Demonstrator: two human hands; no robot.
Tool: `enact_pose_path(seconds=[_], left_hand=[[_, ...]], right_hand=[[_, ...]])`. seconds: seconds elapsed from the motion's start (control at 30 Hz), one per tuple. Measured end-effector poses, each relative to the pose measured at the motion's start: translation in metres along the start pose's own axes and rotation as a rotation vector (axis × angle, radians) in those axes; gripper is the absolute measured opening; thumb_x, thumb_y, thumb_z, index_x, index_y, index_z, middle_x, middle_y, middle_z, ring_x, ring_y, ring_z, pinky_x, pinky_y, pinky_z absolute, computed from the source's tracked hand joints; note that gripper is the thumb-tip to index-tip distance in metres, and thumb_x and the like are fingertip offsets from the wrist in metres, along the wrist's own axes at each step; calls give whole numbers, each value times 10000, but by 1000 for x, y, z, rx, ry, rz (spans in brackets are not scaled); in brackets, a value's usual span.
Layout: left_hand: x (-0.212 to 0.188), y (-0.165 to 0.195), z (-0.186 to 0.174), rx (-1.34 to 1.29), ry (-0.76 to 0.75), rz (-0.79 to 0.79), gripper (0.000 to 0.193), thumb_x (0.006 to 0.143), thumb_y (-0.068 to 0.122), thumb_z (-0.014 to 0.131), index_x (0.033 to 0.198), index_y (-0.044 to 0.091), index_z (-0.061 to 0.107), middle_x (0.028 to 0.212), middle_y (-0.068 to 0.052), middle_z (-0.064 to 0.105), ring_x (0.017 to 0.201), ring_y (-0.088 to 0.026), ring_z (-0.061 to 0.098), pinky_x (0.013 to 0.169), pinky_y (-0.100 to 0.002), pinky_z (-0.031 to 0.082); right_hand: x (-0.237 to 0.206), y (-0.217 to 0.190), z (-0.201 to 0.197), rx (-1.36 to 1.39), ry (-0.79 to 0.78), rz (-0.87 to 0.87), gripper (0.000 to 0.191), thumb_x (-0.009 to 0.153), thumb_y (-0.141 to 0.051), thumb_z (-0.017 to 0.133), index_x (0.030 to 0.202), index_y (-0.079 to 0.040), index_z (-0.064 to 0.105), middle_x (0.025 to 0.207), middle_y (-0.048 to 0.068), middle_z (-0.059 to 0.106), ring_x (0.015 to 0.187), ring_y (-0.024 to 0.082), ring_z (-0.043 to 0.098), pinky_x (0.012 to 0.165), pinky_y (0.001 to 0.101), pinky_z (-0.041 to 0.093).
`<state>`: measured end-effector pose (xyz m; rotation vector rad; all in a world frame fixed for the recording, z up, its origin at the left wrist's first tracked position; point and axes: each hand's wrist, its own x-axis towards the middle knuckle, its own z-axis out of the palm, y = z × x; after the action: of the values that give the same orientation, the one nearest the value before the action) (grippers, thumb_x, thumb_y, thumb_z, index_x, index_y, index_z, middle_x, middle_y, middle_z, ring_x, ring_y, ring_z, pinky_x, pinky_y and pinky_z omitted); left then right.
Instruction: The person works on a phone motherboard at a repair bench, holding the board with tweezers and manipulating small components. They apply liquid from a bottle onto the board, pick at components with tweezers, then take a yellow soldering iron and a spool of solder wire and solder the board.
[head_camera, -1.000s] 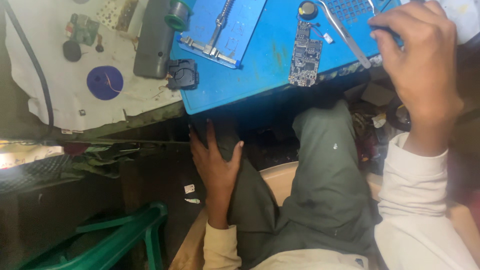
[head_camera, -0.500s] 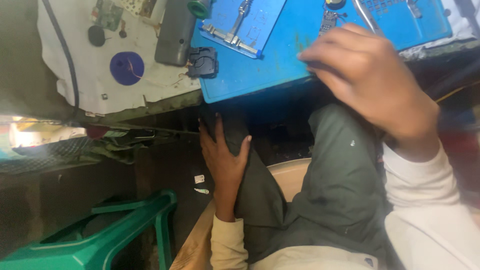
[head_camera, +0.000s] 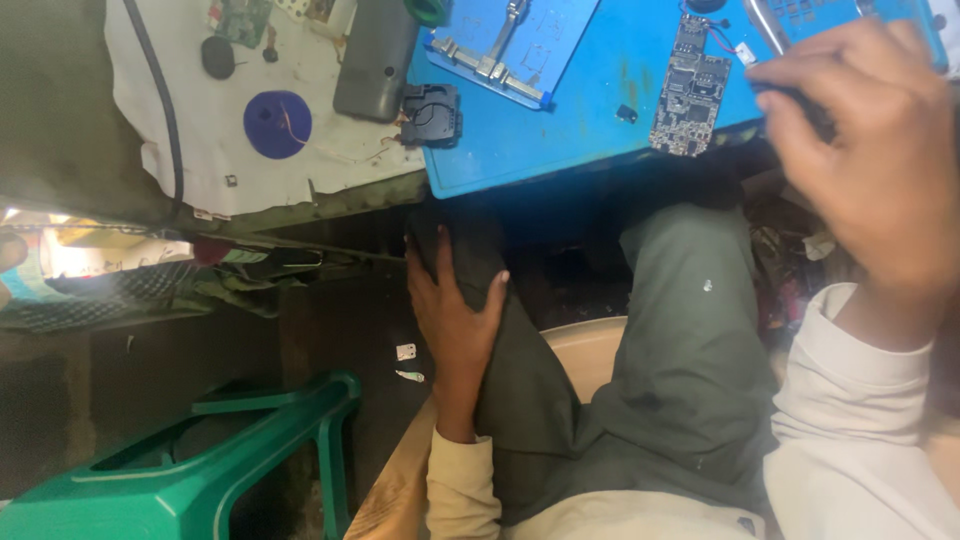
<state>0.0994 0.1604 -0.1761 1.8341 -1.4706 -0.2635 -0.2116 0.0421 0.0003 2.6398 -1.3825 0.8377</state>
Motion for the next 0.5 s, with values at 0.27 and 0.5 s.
enact_pose_path(seconds=[0.27,0.5], left_hand=[[-1,3,2,15,11,6,893,852,378,835,1589,182,370,1614,-335,287,1480,-530,339,1169,-569,355],[0,5,4,28,12,8,881,868,385,832,1590,184,370,1615,-327,295,1478,-516,351,1180,-562,357]], right_hand=[[-5,3,10,-46,-4,7,241,1043,66,683,1268,-19,697,1151,102,623,1079,281,560,952,353,458],[-8,-51,19,-35,179,12,307,885,-53,906,1128,-12,723,1085,122,642,1034,315,564,916,395,450]])
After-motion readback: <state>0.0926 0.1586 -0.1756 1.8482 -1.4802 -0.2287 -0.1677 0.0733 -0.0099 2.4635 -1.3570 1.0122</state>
